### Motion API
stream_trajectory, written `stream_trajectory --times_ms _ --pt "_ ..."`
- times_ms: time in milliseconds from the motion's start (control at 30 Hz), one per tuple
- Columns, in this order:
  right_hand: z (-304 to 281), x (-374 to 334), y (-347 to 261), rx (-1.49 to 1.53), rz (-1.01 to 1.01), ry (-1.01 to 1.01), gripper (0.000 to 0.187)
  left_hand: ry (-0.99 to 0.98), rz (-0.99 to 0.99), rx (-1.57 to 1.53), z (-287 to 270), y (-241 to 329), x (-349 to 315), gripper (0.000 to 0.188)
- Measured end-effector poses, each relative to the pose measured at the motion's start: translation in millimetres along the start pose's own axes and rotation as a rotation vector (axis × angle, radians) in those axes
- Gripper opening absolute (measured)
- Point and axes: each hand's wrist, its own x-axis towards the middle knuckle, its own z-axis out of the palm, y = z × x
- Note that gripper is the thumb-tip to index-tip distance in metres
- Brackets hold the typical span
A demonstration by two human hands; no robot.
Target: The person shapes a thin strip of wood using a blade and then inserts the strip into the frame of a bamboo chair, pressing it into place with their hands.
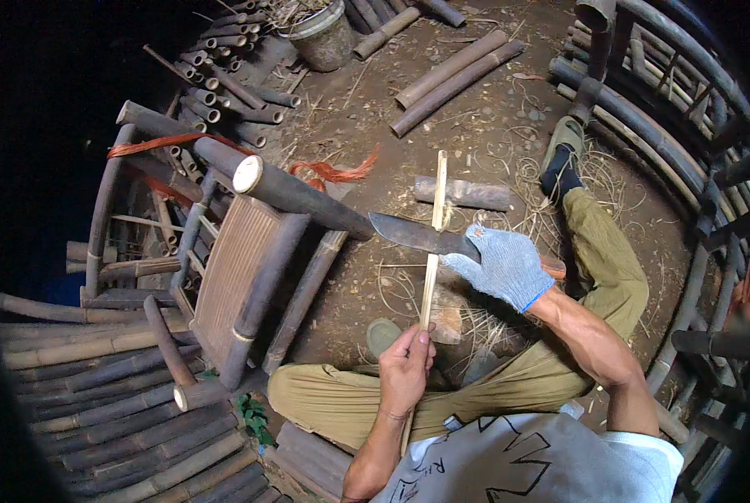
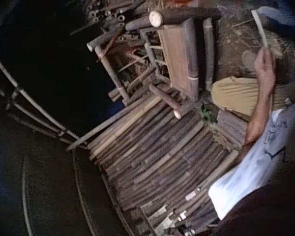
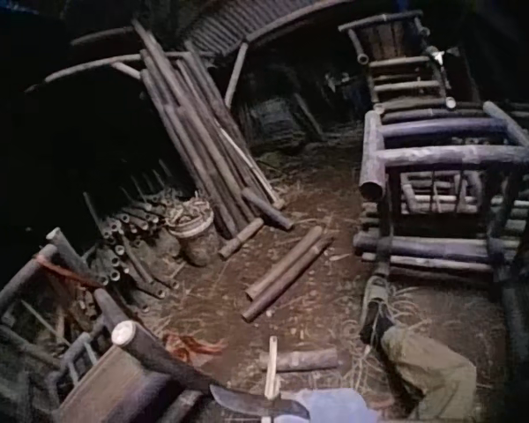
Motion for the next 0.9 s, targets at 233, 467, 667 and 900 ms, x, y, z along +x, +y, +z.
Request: stream_trajectory --times_ms 233,467,667,900 --pt "-17 14 26 -0.077 0.055 0.114 0.057 -0.065 -0.06 -0.031 -15 -11 -31 0.028" --pt "-15 13 22 -0.014 0.061 0.103 0.059 -0.048 -0.045 -0.011 -24 -13 -40 0.028" --pt "-23 1 -5 -0.013 -0.106 -0.175 0.054 -0.018 -0.066 0.033 -27 -14 -38 0.026" --pt "-28 34 68 0.154 0.194 0.096 0.052 -0.013 -0.149 -0.057 -38 -25 -39 0.025"
